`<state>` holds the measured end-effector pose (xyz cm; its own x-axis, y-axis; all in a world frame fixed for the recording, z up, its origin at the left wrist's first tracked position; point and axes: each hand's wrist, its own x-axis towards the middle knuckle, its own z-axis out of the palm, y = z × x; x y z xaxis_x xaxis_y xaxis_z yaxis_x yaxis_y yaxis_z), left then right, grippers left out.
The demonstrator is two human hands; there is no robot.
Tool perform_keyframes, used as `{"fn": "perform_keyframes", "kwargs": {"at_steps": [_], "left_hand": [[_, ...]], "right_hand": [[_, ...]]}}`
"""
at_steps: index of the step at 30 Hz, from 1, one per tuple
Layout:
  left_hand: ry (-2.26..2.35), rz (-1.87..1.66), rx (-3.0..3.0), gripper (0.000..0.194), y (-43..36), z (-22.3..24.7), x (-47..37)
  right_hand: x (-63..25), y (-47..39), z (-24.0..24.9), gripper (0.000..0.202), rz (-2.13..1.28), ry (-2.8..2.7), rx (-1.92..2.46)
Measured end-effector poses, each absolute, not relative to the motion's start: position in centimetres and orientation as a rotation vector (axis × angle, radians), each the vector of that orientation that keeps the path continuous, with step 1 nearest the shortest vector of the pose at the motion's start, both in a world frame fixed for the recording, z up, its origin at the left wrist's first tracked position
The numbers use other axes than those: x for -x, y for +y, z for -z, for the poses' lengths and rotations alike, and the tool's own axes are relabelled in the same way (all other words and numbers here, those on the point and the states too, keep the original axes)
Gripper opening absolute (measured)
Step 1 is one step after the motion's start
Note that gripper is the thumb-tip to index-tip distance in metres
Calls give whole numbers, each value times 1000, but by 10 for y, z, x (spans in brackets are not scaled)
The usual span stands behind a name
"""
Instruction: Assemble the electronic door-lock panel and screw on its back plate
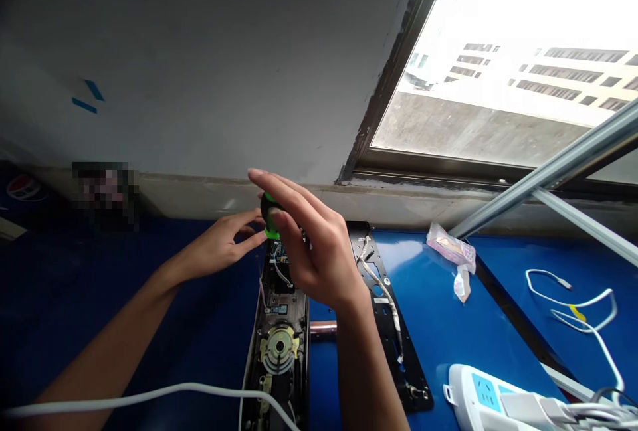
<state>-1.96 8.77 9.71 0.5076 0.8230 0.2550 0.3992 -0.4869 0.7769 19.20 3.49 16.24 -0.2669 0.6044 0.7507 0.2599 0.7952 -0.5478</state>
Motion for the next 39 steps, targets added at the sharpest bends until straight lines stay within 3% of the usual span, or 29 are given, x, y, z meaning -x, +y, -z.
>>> {"fn": "perform_keyframes", "kwargs": {"at_steps": [5, 10, 15, 20, 24, 30, 35, 39], "left_hand": [[940, -871, -1950, 41, 90, -87, 12], [895, -873, -1922, 43, 89, -85, 12], [911, -844, -1925, 47, 89, -87, 13], [874, -844, -1889, 46, 89, -86, 13], [893, -845, -1902, 44, 89, -87, 13], [918, -840, -1865, 45, 87, -89, 11], [935, -842, -1856, 46, 86, -88, 11], [913, -870, -1844, 42, 86, -88, 10]], "right_hand": [[-192, 32, -166, 37, -208, -1770, 701], [-191, 31, -167, 43, -385, -1813, 641], [-192, 31, -169, 32, -233, -1750, 712], [-195, 29, -170, 37, -360, -1780, 664], [-196, 29, -170, 27, -182, -1723, 738], [-195, 30, -170, 38, -339, -1820, 584], [-198, 32, -169, 34, -181, -1778, 645], [-197, 32, -170, 44, -348, -1897, 529]]}}
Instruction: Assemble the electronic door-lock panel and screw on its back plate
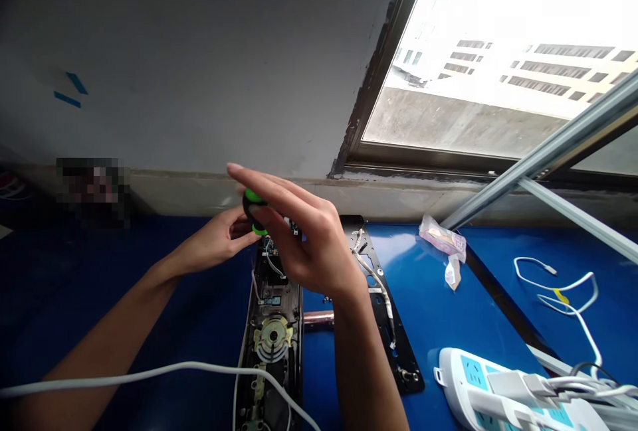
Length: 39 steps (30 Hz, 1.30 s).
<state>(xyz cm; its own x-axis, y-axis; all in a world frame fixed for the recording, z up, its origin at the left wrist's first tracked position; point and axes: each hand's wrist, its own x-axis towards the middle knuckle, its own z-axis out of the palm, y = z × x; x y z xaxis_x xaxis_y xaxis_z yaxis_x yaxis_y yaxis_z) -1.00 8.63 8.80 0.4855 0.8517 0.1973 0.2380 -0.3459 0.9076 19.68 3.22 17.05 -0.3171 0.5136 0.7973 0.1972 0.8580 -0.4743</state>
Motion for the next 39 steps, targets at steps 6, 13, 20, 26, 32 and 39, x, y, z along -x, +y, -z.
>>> {"fn": "perform_keyframes", "kwargs": {"at_steps": [6, 13, 20, 26, 32, 39], "left_hand": [[916, -853, -1854, 41, 87, -89, 9], [930, -849, -1850, 39, 86, -91, 9], [909, -865, -1798, 40, 87, -87, 9], [911, -847, -1813, 42, 87, -92, 9], [873, -855, -1770, 41, 89, -86, 10], [875, -865, -1742, 38, 87, -88, 9]], "right_hand": [[-192, 32, -168, 31, -190, -1783, 676], [-193, 37, -165, 33, -265, -1789, 559], [-194, 36, -165, 39, -390, -1868, 562], [-193, 38, -163, 28, -237, -1761, 610], [-196, 37, -160, 36, -412, -1805, 558], [-199, 34, -167, 40, -369, -1856, 604]]}}
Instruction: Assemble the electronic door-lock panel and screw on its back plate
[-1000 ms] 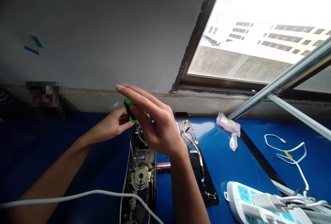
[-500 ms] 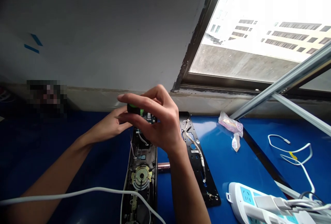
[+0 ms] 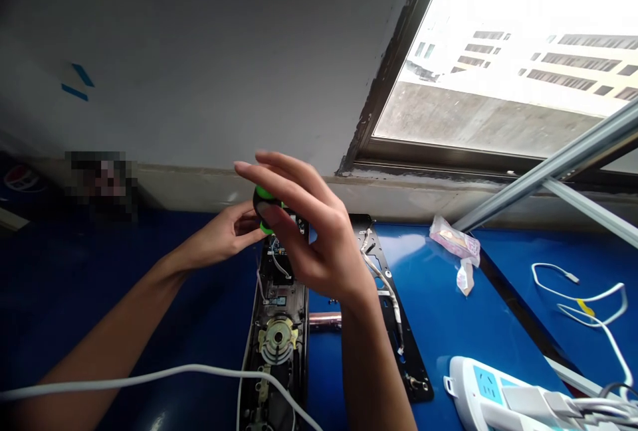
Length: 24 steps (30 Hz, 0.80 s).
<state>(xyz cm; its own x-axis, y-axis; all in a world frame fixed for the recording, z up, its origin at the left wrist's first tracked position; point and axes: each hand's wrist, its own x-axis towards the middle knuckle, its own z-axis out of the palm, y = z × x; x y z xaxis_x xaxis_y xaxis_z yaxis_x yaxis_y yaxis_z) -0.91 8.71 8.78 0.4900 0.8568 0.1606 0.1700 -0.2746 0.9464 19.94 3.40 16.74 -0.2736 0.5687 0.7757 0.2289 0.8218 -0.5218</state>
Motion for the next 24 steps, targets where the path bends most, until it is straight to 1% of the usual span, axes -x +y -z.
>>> {"fn": "perform_keyframes", "kwargs": {"at_steps": [2, 5, 7, 9, 11, 13, 15, 19, 22, 24], "left_hand": [[872, -867, -1740, 35, 86, -89, 8], [900, -858, -1777, 31, 85, -94, 8], [911, -850, -1795, 33, 84, -98, 7], [927, -852, -1803, 30, 84, -101, 6], [940, -862, -1817, 21, 84, -103, 6], [939, -866, -1830, 14, 83, -104, 5], [930, -857, -1837, 17, 82, -105, 4], [918, -845, -1858, 33, 82, -104, 5], [925, -852, -1873, 32, 83, -100, 7], [916, -842, -1873, 36, 83, -97, 9]], "right_hand": [[-199, 33, -169, 43, -416, -1888, 549], [-197, 34, -168, 34, -269, -1822, 519], [-195, 35, -168, 30, -220, -1802, 552], [-194, 34, -168, 34, -283, -1855, 559], [-194, 32, -168, 43, -380, -1913, 542], [-194, 31, -167, 46, -421, -1931, 521], [-194, 32, -166, 44, -400, -1936, 507], [-192, 33, -163, 41, -379, -1939, 528], [-194, 33, -163, 46, -408, -1915, 563], [-198, 32, -164, 52, -442, -1910, 582]]}}
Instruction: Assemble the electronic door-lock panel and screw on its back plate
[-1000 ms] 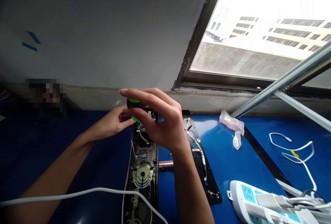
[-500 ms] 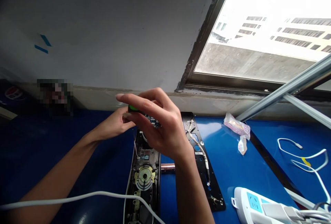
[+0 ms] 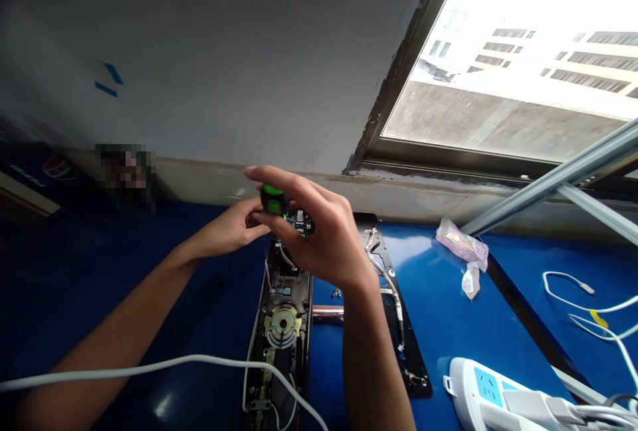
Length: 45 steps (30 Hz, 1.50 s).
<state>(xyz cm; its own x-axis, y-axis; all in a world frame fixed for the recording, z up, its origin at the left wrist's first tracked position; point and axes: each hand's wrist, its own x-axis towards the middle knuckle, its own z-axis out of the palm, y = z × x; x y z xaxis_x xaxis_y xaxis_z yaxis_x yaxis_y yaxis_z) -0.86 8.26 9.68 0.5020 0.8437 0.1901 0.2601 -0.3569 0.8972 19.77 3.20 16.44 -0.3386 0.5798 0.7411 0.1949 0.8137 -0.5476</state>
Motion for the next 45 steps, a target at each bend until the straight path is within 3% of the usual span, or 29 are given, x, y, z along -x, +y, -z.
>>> {"fn": "perform_keyframes", "kwargs": {"at_steps": [4, 13, 17, 23, 30, 36, 42, 45], "left_hand": [[888, -815, -1928, 46, 80, -97, 11], [1130, -787, -1987, 58, 68, -98, 17], [1343, -779, -1776, 61, 52, -75, 22], [1158, -709, -1223, 76, 20, -38, 5], [1129, -1117, -1124, 62, -2, -32, -10], [1173, -1301, -1225, 70, -10, -60, -3], [1190, -1329, -1544, 55, -2, -61, -8], [1198, -1381, -1550, 48, 2, -52, -10]], "right_hand": [[-206, 28, -166, 59, -501, -1913, 699], [-218, 8, -165, 39, -164, -1613, 797], [-236, 0, -152, 31, -25, -1440, 917], [-258, -4, -115, 35, -13, -1300, 1070], [-259, -18, -90, 32, -81, -1375, 1489], [-262, -41, -83, 12, -331, -1681, 1788], [-254, -47, -67, 29, -614, -2023, 1911], [-247, -42, -64, 22, -646, -2099, 1937]]}}
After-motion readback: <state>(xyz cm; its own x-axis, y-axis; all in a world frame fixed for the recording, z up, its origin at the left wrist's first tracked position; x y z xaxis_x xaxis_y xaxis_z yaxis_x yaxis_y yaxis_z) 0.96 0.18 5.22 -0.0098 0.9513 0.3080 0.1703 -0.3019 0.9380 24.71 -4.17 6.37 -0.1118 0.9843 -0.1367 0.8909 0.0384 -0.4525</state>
